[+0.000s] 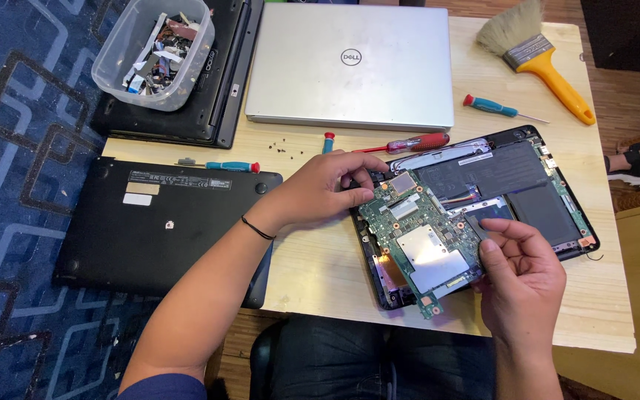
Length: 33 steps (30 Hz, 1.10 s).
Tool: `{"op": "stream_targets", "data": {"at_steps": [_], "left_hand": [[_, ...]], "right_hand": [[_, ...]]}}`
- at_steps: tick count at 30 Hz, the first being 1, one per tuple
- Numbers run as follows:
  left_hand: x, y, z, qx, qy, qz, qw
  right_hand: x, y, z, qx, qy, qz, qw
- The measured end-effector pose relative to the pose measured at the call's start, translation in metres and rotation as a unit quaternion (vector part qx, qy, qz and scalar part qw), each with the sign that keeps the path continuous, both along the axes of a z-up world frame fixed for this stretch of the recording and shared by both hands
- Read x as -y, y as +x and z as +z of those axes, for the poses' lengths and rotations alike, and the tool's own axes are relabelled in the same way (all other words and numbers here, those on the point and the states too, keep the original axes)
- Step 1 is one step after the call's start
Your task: Disassembling a laptop by removing internal screws and disconnecting components using a screwdriver
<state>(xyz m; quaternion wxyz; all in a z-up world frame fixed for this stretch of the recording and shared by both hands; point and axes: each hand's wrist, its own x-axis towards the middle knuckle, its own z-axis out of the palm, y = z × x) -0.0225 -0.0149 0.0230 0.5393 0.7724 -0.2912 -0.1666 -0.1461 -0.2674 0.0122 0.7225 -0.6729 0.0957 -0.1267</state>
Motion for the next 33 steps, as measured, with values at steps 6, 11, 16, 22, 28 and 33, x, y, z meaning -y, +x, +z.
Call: {"op": "stream_targets", "data": {"at_steps": [6, 11, 16, 22, 28, 33], "left_hand": [[-0.003, -0.003, 0.006, -0.028, -0.032, -0.021, 0.999], [-0.002, -0.001, 0.0, -0.101, -0.12, -0.037, 0.987], [0.001, -0.004, 0.0, -0.124, -0.171, -0.007, 0.977], [-0.014, 0.009, -0.002, -0.167, -0.237, 0.123, 0.949], [-0.032, 0.032, -0.004, -0.102, -0.305, 0.341, 0.883], [-0.044, 0.049, -0.018, -0.02, -0.227, 0.453, 0.862]], "right_hand": [[0.002, 0.001, -0.007, 0.006, 0.072, 0.0, 0.997], [-0.001, 0.001, -0.008, 0.01, 0.077, -0.003, 0.997], [-0.006, 0.004, -0.002, 0.012, 0.109, 0.027, 0.994], [-0.008, 0.013, 0.017, 0.065, 0.173, 0.11, 0.977], [-0.014, 0.01, 0.001, 0.112, -0.061, 0.02, 0.992], [-0.012, 0.003, -0.011, 0.094, -0.126, -0.039, 0.987]]}}
